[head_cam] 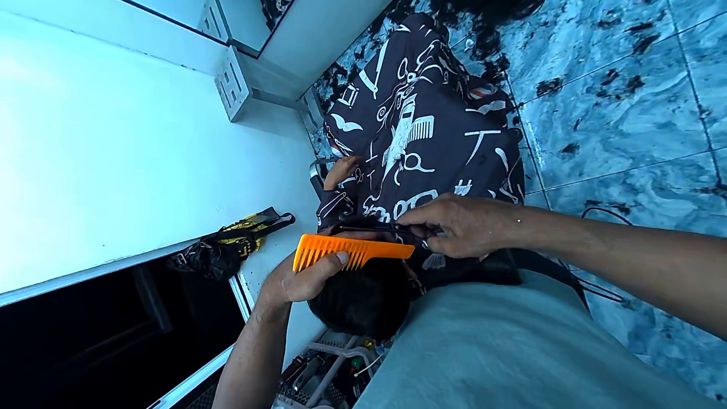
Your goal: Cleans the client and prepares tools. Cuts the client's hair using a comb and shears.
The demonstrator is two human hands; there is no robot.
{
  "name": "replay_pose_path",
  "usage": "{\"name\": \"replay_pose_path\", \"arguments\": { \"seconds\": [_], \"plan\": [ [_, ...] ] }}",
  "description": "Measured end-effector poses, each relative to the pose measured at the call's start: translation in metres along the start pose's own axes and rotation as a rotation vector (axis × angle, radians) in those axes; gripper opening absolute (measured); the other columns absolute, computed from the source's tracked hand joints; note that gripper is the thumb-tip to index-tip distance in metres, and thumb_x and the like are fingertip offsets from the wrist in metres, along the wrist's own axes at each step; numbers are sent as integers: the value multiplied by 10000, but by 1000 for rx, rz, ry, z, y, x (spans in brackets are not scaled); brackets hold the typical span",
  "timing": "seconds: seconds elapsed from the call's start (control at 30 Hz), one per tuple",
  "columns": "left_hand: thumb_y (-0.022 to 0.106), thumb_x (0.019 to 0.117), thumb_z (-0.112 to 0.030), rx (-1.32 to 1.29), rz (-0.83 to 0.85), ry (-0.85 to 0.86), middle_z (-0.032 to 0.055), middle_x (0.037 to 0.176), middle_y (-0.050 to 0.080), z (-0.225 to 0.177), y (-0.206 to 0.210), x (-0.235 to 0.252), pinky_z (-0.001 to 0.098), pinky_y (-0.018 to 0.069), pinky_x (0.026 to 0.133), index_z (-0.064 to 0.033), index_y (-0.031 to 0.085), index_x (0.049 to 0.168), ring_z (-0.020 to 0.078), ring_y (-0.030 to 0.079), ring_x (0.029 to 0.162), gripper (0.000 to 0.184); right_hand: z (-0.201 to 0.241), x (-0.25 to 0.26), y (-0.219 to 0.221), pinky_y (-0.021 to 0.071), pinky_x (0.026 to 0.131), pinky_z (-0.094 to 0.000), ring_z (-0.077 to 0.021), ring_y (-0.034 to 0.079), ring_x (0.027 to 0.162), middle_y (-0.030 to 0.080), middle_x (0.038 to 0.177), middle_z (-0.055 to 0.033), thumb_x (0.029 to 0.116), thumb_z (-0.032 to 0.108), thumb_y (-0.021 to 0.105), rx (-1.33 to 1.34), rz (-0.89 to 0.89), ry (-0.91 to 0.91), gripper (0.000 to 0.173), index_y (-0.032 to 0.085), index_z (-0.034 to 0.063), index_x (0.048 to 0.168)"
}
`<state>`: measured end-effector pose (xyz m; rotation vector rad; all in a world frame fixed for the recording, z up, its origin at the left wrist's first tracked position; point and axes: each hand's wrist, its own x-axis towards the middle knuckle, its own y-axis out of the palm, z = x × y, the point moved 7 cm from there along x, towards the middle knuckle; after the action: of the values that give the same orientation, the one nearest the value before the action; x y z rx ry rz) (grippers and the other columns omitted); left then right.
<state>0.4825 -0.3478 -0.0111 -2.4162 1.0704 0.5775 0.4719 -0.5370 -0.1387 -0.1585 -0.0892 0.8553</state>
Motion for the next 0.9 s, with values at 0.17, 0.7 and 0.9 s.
{"name": "replay_pose_path", "arguments": {
  "seconds": [0.17, 0.7, 0.9],
  "plan": [
    [547, 1031, -306, 67, -34, -21, -42, 1153, 735, 1, 0, -2, 271, 569, 958, -84, 680, 1230, 16, 674, 1071, 326, -2, -2, 1, 568, 691, -262, -43, 642, 758, 691, 909, 42, 834, 170, 738, 3, 1, -33, 374, 702, 144, 1206],
    [503, 1042, -312, 82, 5, 24, 76, 1307, 692, -6, 5, 6, 367, 525, 1067, -33, 654, 1311, 142, 644, 1214, 416, 1, 3, -20, 563, 642, -264, -39, 624, 716, 670, 840, 64, 820, 77, 688, -117, -30, -89, 230, 728, 150, 1035],
    [494, 1037, -332, 84, -3, 19, 98, 1348, 664, -4, 5, 6, 395, 518, 1075, -32, 652, 1315, 176, 626, 1242, 438, 2, 3, -21, 568, 657, -263, -50, 630, 737, 669, 871, 48, 822, 90, 701, -118, -42, -96, 246, 722, 135, 1062]
  ]
}}
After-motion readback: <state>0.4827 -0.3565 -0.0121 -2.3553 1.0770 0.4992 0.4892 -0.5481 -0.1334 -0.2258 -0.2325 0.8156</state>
